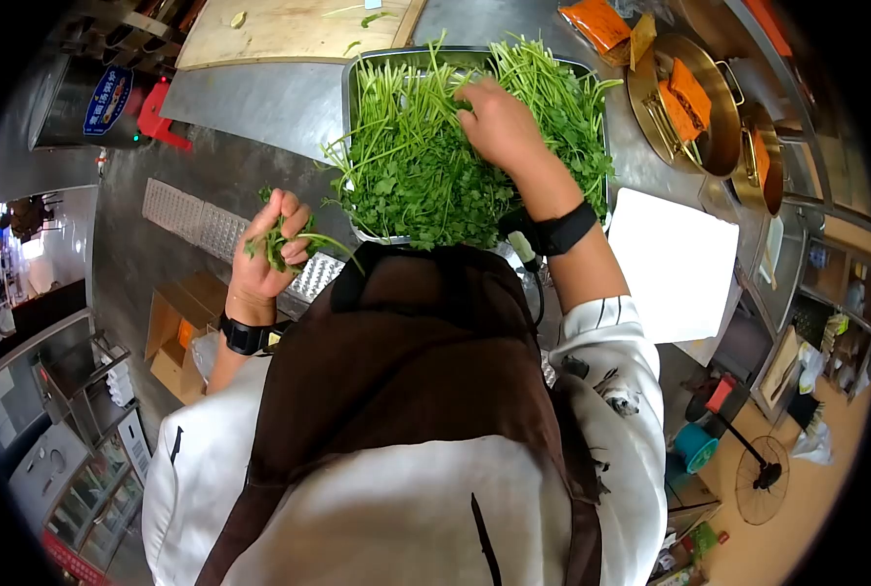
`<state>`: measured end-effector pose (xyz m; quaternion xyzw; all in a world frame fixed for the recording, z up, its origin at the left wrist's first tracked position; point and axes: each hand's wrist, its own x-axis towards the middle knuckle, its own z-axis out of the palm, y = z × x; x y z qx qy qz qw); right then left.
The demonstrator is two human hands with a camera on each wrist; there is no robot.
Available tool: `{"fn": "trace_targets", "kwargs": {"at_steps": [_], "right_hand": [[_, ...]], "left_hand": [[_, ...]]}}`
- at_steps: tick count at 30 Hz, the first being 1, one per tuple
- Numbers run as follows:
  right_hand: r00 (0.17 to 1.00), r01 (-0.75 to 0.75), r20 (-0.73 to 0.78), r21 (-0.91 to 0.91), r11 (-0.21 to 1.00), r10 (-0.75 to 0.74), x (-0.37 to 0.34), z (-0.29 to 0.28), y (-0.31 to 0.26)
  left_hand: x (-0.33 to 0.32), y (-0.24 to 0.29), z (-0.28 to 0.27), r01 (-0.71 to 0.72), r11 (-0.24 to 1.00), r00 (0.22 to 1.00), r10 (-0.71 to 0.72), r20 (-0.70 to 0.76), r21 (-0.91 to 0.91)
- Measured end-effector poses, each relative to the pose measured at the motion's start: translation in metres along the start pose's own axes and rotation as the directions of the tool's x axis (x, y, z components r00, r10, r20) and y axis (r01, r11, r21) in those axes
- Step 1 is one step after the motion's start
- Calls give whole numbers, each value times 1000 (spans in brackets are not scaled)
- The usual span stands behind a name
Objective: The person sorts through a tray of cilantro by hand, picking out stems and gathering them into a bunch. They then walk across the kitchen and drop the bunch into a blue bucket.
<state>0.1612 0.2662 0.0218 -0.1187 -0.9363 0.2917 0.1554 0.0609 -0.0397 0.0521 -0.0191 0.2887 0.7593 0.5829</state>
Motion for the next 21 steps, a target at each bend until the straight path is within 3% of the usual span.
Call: {"fn": "trace_targets", "kwargs": {"at_steps": [1,3,4,7,9,11,13,15,17,18,19,20,21], "right_hand": [[991,-107,79,-63,992,112,-4,2,5],[986,-94,127,-113,989,108,-11,15,8],[989,-41,133,-170,985,64,-13,19,3],[989,45,146,-309,950,1,-13,31,1],[995,71,93,-436,897,-34,-11,34,2],[997,43,71,-427,903,-14,-10,38,11],[999,13,48,-418,908,8,-13,34,16],[986,-156,-59,11,988,157,-15,21,17],[976,-213,-26,96,972,217,-15,5,22],[918,-381,60,415,826,393,-16,-7,17],[835,-499,195,666,555,515,-18,-16,12],[806,-515,247,740,433,537,-20,-22,11],[804,-515,239,739,435,545,-23,-24,11]], "left_hand": [[0,-3,-2,-3,1000,1000,3,-2,-6],[1,-9,-3,21,997,1000,-21,-7,-71],[2,-13,7,-25,998,994,19,-105,-53],[6,-21,11,8,999,987,-14,-159,-43],[8,-23,4,22,998,992,-28,-123,-53],[9,-21,-6,139,978,990,-131,58,-156],[10,-22,-3,131,983,991,-125,57,-131],[12,-23,-3,139,980,990,-137,26,-143],[14,-23,-1,137,983,991,-137,4,-121],[15,-22,1,132,986,991,-134,-20,-100],[17,-21,5,138,986,990,-140,-13,-97],[20,-19,10,116,993,991,-117,-66,-29],[22,-19,13,97,994,989,-91,-115,41]]}}
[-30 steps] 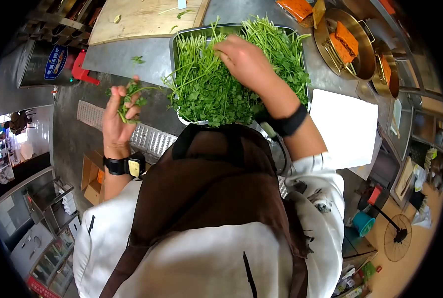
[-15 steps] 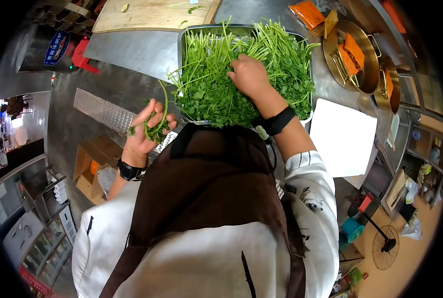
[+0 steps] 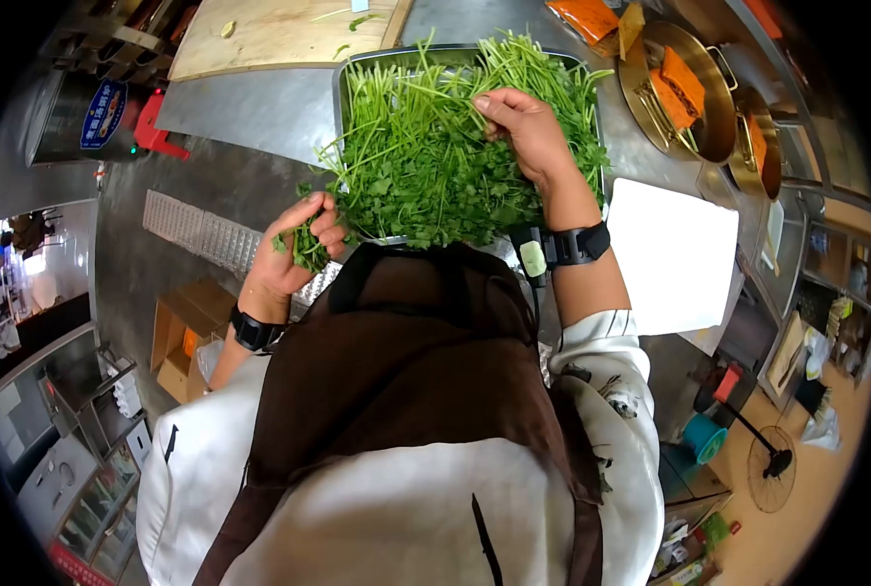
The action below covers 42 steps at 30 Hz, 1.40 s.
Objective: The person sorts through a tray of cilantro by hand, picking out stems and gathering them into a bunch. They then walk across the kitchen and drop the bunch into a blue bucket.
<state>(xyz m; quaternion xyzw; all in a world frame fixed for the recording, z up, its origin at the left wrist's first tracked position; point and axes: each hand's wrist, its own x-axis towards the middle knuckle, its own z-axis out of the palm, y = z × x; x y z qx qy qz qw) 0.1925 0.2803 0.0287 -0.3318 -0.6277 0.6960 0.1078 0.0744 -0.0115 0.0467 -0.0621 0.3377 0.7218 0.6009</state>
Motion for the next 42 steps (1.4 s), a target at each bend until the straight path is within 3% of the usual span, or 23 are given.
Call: {"fn": "trace_targets", "kwargs": {"at_steps": [2,10,12,13,14,15,18,20,22,24,26,30,33,34,37,38,40,42], "right_hand": [[987,18,143,359,933,-74,-3,-4,3],[979,-2,183,459,888,-93,-26,2,-4],[984,43,147,334,942,-97,-33,9,-6],[986,57,146,177,982,-84,-38,14,-9],[987,60,137,180,982,-85,-43,23,-10],[964,148,216,41,988,-153,-50,35,-11],[899,352,351,-222,909,-262,-78,55,-17],[888,375,371,-247,894,-270,-90,51,-21],[878,440,344,-300,846,-334,-97,37,-17],[918,366,262,-278,888,-296,-91,12,3],[991,118,-27,-244,963,-128,-82,-8,18],[983,106,-100,-391,914,-157,-69,-10,26],[927,314,10,-574,757,-376,-56,10,23],[927,317,17,-572,757,-375,-49,15,25],[818,466,160,-746,475,-553,-27,32,29],[817,471,165,-745,473,-552,-19,35,31],[760,499,321,-845,191,-564,-1,38,37],[739,522,361,-841,144,-569,9,33,43]], "left_hand": [[8,3,4,-7,999,1000,6,20,39],[46,3,41,19,953,995,-49,90,302],[54,-2,53,2,934,999,-14,32,357],[58,-5,57,-2,927,999,-11,33,375],[61,-8,59,2,925,999,-18,37,381],[64,-11,59,-8,929,999,-9,45,371],[67,-14,50,-1,957,1000,-4,17,289],[67,-10,25,21,989,999,-26,32,149],[55,-6,22,11,996,999,-7,-52,88],[44,2,-1,35,998,999,-33,24,-61],[31,3,-1,8,998,999,-10,-31,-60],[18,5,-6,3,993,993,-17,-114,-116],[12,7,-6,1,991,996,-13,-92,-131],[12,6,-6,-4,991,995,-9,-97,-133],[13,5,-6,16,988,1000,-18,-8,-156],[13,5,-5,11,987,1000,-13,-10,-159],[12,5,-3,29,992,1000,-29,-1,-124],[9,6,-3,11,993,1000,-10,9,-116]]}}
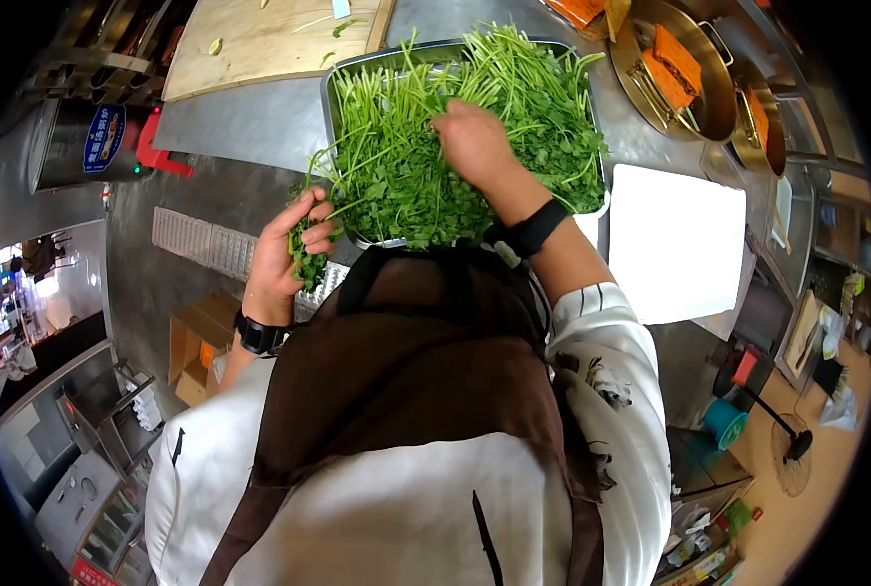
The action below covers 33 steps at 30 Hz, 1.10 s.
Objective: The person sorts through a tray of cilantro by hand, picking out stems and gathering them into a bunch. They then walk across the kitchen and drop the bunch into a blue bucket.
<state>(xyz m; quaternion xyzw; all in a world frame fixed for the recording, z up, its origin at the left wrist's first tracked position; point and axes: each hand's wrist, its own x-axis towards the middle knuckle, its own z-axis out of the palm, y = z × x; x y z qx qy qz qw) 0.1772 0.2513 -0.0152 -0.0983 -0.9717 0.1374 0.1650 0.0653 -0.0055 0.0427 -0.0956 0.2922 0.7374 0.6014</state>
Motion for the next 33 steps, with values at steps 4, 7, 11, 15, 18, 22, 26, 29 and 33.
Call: {"fn": "trace_targets", "kwargs": {"at_steps": [4,7,11,15,18,22,26,29,33], "right_hand": [[972,-228,3,233,945,234,1,-20,1],[952,-279,-3,403,872,306,-8,-32,9],[935,-353,106,361,863,338,-21,-47,-8],[993,-120,28,130,984,118,-37,-40,-28],[968,-222,113,-13,975,222,-42,-30,-40],[910,-365,223,34,931,349,-32,-13,-30],[989,-116,-73,160,980,129,-12,-14,-27],[970,35,-242,173,984,8,5,-29,-53],[978,-126,178,89,988,109,-17,0,-68]], "left_hand": [[-7,7,0,-61,998,991,64,-117,32],[-7,12,-18,-99,994,983,105,-150,47],[-10,24,-35,-166,984,975,174,-138,68],[-10,33,-41,-194,973,965,212,-152,122],[-7,33,-39,-199,965,958,228,-173,170],[5,22,-43,-159,932,926,255,-277,325],[7,15,-40,-94,929,915,222,-336,357],[6,15,-47,-98,922,919,229,-323,375],[7,15,-43,-96,910,924,231,-304,402]]}}
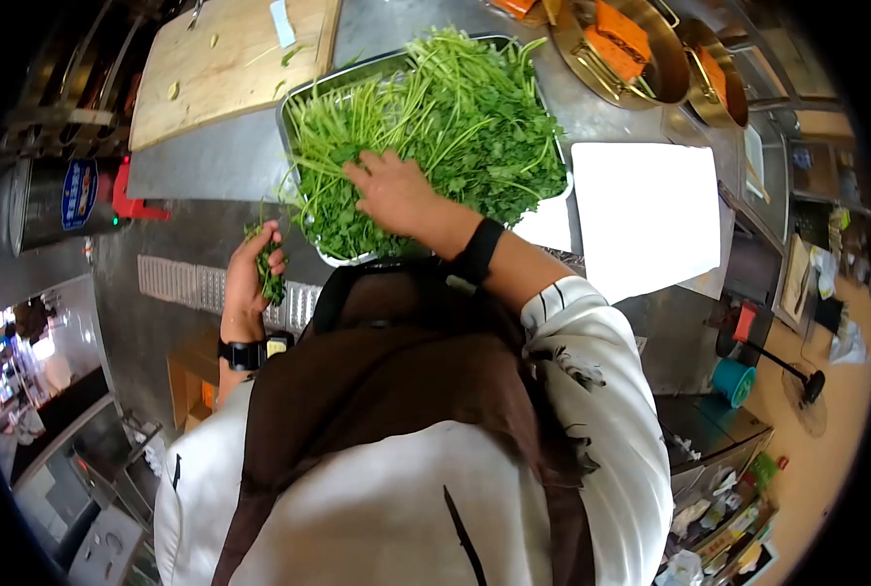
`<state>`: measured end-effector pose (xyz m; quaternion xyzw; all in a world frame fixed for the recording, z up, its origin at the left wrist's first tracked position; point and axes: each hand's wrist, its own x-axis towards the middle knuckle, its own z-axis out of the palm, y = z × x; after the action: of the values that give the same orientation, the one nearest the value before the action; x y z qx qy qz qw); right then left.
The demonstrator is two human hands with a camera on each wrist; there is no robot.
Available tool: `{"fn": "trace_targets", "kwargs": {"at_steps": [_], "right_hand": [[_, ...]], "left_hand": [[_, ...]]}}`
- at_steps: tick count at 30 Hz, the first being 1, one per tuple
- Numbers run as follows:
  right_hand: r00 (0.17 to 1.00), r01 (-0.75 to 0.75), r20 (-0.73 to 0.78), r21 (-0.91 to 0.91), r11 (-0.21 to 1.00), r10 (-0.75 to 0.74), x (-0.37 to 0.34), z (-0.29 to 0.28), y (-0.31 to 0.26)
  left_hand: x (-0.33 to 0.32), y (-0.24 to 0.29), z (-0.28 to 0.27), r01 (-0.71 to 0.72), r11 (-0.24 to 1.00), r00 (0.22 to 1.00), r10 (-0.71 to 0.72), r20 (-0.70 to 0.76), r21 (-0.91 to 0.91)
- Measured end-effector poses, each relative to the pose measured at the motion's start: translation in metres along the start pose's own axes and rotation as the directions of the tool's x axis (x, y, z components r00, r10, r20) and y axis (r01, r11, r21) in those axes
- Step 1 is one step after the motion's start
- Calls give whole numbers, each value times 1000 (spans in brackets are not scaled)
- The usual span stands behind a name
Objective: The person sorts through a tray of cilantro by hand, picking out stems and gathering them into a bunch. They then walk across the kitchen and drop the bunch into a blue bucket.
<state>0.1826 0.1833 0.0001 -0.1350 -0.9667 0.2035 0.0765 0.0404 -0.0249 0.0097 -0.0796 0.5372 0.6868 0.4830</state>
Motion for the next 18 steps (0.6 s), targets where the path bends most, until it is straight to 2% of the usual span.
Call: {"fn": "trace_targets", "kwargs": {"at_steps": [1,2,3,5,6,8,9,10,11,12,16,18], "right_hand": [[997,9,71,-41,999,-6,-1,1,0],[982,-70,177,26,997,65,-2,-1,1],[981,-76,179,28,997,70,-6,-6,0],[1000,-10,-17,22,1000,10,-17,-21,1],[1000,-15,-14,24,1000,15,-21,-30,6],[977,48,-214,150,988,-15,-30,-44,22],[942,19,-334,126,992,24,-36,-46,33],[927,-73,-356,126,989,114,-44,-46,43],[931,-212,-268,158,964,249,-52,-53,53],[922,-235,-282,135,963,264,-59,-55,64],[909,-276,-260,211,938,326,-68,-63,68],[921,-235,-241,280,931,306,-67,-58,62]], "left_hand": [[0,1,2,0,1000,1000,0,-20,23],[0,2,3,-9,1000,1000,9,-12,26],[-1,2,3,-3,1000,1000,3,-12,28],[-1,4,5,4,1000,1000,-4,7,20],[-1,4,7,10,1000,1000,-10,7,22],[0,6,10,11,999,1000,-11,17,49],[0,7,12,13,999,1000,-13,13,51],[0,8,13,21,999,1000,-22,21,45],[0,9,14,29,999,999,-30,30,40],[3,9,11,29,998,999,-31,34,60],[7,11,14,30,998,998,-33,57,63],[8,12,16,21,997,998,-25,53,77]]}}
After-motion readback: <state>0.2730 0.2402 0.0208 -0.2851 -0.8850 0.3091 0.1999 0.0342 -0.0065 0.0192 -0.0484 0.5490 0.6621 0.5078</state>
